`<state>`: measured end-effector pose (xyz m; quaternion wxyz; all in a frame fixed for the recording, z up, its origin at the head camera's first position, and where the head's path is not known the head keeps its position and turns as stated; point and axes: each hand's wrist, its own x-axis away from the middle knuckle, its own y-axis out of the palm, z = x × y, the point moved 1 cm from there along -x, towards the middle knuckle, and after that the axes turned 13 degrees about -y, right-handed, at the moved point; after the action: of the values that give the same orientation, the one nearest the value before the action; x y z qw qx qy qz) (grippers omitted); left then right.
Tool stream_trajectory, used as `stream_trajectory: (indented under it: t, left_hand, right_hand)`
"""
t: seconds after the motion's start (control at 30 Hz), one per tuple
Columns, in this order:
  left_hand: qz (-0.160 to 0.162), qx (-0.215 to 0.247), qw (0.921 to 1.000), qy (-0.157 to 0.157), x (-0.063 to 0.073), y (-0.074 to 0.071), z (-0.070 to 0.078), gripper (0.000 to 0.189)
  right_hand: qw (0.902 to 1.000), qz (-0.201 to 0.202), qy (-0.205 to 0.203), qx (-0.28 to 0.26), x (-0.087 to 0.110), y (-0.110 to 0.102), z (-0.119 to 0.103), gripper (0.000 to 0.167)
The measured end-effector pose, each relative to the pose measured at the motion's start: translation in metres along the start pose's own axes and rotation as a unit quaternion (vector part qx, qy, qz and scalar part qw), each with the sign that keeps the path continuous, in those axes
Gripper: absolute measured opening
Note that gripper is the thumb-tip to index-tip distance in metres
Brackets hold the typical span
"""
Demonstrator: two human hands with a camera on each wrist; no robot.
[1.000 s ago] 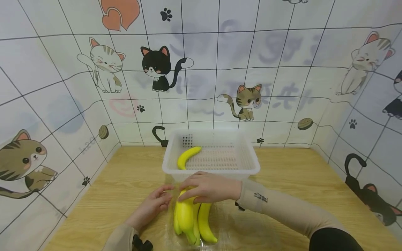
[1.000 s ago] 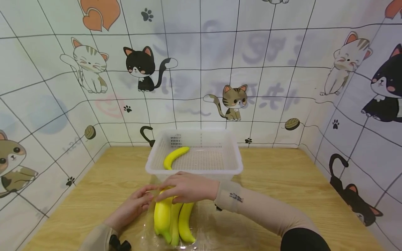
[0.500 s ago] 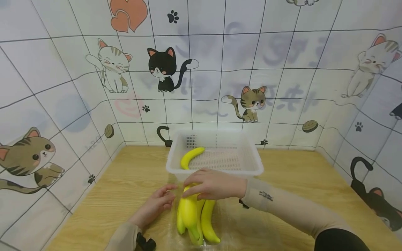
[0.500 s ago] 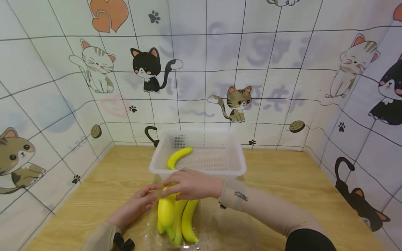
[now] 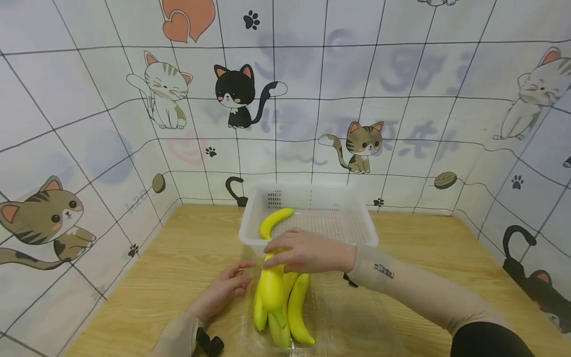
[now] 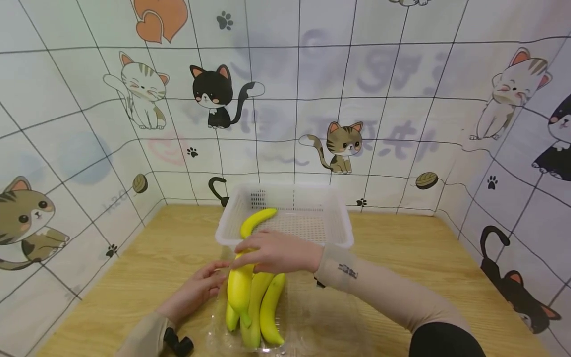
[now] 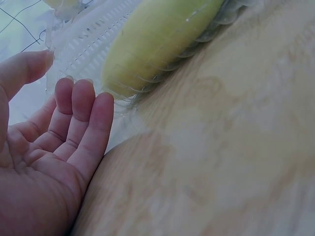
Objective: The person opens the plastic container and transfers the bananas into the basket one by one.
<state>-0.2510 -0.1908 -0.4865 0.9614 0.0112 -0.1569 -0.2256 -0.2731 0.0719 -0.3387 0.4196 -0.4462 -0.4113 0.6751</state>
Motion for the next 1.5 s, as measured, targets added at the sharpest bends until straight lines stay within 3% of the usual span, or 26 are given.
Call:
stream_trajectory:
  t: [0.43, 0.8, 1.17, 1.5]
  left_hand:
    - [0.005, 0.004, 1.0, -0.006, 0.002, -0.001, -0.002, 0.041]
    - [0.002, 0.0, 0.9999, -0.013, 0.001, -0.001, -0.002, 0.046]
    - [-0.003, 0.0, 0.9999, -0.01, -0.001, 0.0, 0.0, 0.046]
    - [0.0, 0.0, 1.0, -0.004, -0.002, 0.0, 0.0, 0.044]
  right_hand:
    - [0.9998, 0.014, 0.005, -0.014, 0.004, -0.008, 0.014, 0.052]
    - [0.9999, -0.002, 0.012, 0.009, 0.007, -0.012, 0.025, 0.049]
    - [0.9998, 0.001, 0.018, -0.007, 0.015, -0.02, 0.037, 0.048]
    - [0.9988, -0.009, 0.046, -0.017, 0.022, -0.019, 0.052, 0.049]
